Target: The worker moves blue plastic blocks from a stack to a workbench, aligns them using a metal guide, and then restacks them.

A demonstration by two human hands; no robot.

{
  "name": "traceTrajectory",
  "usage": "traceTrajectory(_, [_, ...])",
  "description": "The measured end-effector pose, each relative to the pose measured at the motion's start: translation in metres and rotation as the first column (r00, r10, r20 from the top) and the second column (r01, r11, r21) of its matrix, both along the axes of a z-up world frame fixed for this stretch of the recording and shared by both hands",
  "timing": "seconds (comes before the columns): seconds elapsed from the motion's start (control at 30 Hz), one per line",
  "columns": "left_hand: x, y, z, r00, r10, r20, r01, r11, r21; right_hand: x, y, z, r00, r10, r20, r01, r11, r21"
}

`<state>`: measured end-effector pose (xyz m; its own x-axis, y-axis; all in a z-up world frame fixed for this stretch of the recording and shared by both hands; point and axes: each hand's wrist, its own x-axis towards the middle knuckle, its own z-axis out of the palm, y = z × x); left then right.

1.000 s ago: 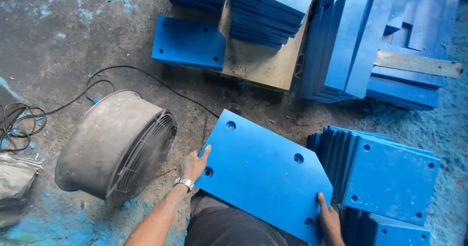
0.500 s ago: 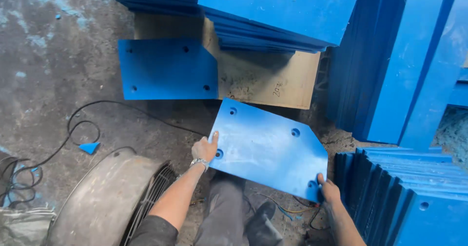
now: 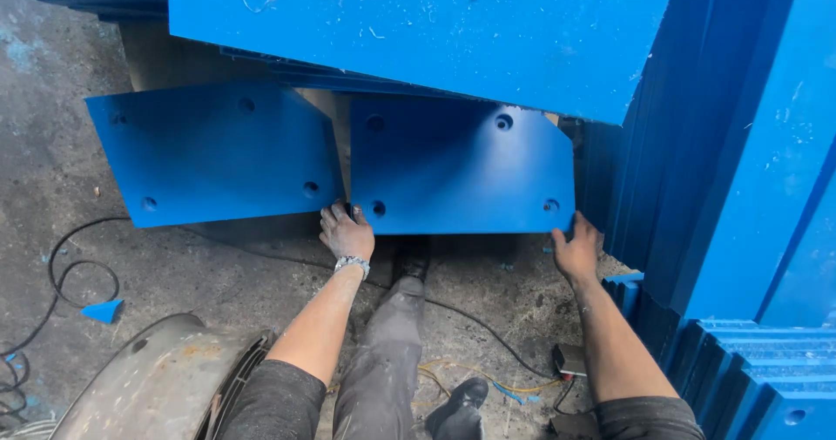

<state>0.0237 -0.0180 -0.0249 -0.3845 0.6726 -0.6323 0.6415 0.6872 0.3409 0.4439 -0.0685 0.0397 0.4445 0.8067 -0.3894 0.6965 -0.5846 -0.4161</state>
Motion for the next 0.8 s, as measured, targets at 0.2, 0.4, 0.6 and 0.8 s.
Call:
traceTrajectory(0.2, [0.036, -0.104, -0.005, 0.999, 0.035, -0.028, -0.033, 0.997, 0.073, -0.075, -0.106, -0.008, 0.997, -0.047, -0.066, 0.007, 0.866, -0.500])
traceTrajectory(0.4, [0.026, -0.192, 0.055, 0.954, -0.011, 0.299, -0.009, 0.998, 0.065, -0.142, -0.196, 0.094, 0.922, -0.238, -0.304, 0.038, 0.839, -0.542])
traceTrajectory(0.6, [-0.001, -0.253, 0.096, 0.953, 0.028, 0.302, -0.039, 0.999, 0.031, -0.109, -0.255, 0.123, 0.861, -0.299, -0.411, 0.065, 0.867, -0.494])
traceTrajectory(0.8, [-0.015, -0.253, 0.091, 0.744, 0.338, 0.577, -0.463, 0.883, 0.080, -0.019, -0.241, 0.059, 0.750, -0.375, -0.545, 0.217, 0.918, -0.332])
